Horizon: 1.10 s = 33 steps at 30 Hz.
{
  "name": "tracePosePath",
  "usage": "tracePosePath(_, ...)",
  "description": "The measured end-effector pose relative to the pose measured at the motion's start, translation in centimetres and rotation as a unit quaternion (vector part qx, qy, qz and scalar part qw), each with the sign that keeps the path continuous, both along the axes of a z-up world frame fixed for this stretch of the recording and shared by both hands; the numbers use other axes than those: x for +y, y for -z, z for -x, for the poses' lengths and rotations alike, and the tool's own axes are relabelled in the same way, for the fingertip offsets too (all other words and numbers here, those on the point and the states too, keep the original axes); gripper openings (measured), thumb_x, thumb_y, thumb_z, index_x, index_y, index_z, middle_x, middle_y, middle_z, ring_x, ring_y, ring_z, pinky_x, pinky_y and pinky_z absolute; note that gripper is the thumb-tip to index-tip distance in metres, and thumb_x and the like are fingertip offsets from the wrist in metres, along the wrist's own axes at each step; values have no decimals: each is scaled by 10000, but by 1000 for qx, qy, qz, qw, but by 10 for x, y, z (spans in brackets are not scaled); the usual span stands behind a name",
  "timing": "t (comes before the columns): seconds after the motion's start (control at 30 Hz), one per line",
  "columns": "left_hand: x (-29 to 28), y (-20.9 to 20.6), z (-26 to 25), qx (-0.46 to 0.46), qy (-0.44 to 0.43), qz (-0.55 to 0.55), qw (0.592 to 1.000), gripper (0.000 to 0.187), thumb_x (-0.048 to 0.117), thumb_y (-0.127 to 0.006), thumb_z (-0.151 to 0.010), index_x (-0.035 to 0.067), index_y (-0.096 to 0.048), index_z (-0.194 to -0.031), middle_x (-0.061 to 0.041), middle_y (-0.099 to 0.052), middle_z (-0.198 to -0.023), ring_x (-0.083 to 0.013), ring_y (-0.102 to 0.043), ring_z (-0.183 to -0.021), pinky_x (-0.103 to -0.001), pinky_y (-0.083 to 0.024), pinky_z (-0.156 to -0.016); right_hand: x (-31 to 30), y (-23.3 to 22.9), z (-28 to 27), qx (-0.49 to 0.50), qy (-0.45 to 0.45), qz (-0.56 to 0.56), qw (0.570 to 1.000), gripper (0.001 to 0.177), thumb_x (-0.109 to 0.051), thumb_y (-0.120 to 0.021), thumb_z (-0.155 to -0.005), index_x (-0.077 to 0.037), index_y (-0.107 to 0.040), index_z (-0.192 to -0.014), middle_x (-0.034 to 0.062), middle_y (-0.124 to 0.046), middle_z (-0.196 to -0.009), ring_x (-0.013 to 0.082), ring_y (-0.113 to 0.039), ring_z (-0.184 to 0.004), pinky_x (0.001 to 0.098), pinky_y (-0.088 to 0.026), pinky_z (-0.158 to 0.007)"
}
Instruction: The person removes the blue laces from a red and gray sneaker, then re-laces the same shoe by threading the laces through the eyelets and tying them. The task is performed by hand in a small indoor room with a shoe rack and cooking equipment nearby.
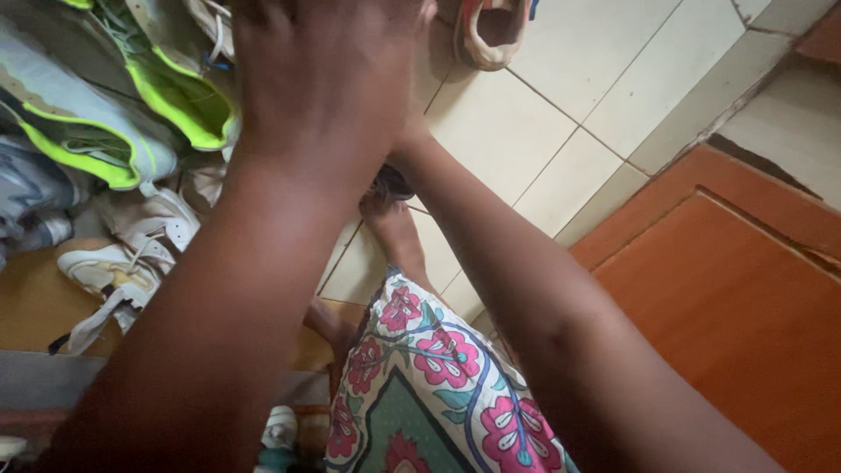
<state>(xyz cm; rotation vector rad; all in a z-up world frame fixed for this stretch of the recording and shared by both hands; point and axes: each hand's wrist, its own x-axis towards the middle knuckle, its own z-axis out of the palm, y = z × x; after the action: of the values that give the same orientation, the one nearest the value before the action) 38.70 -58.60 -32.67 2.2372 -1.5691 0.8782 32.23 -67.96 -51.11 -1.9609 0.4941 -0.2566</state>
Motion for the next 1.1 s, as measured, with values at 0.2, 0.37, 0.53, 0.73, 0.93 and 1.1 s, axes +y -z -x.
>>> tracePosePath(0.2, 9, -9, 5, 13, 28, -26, 999, 426, 294, -613, -1044, 165, -537, -1442, -130, -494, -1390, -384, -481, -1258, -610, -435, -1016, -11, -5, 2, 27, 29, -29, 999, 572, -346, -705, -934, -26, -571, -1389, 237, -641, -1370, 376, -595, -1294, 434, -484, -1061)
tracePosePath(0.37, 19, -43, 12, 39, 46, -46, 997, 545, 222, -609, -1079, 158, -414, -1585, -161, -406, -1566, -420, -386, -1386, -652, -316, -1119, -9, -64, 31, 61, 29, 41, 997, 520, -334, -647, -998, -41, -560, -1419, 232, -647, -1388, 382, -600, -1317, 438, -486, -1074)
tracePosePath(0.53, 27, -99, 39, 107, 67, -88, 988, 622, 90, -612, -1133, 183, -401, -1711, -144, -295, -1682, -411, -275, -1517, -676, -171, -1217, 2, -164, 63, -52, 47, 104, 992, 423, -204, -670, -966, -47, -587, -1350, 215, -613, -1384, 399, -593, -1298, 451, -506, -1021)
tracePosePath(0.73, 65, -147, 77, 170, 19, -119, 978, 616, -1, -578, -1074, 224, -549, -1646, -129, -183, -1760, -393, -137, -1604, -665, -112, -1277, 34, -254, 123, -96, 21, 325, 941, 185, -84, -695, -822, -150, -781, -972, 34, -670, -1116, 299, -648, -1061, 445, -521, -871)
tracePosePath(0.93, 118, -221, 106, 139, 4, -51, 989, 370, 150, -673, -1020, 281, -754, -1356, -138, -249, -1742, -413, -149, -1596, -672, -132, -1260, 86, -336, 164, -217, -1, 366, 905, 70, -168, -736, -718, -169, -708, -782, 26, -638, -1078, 275, -620, -1021, 454, -474, -798)
tracePosePath(1.1, 163, -294, 136, 132, -29, -8, 991, 453, 234, -729, -918, 191, -684, -1366, -159, -290, -1705, -437, -185, -1578, -700, -155, -1238, 148, -398, 211, -226, -19, 369, 901, 114, -102, -688, -757, -177, -722, -836, 14, -650, -1249, 257, -593, -1184, 411, -461, -906)
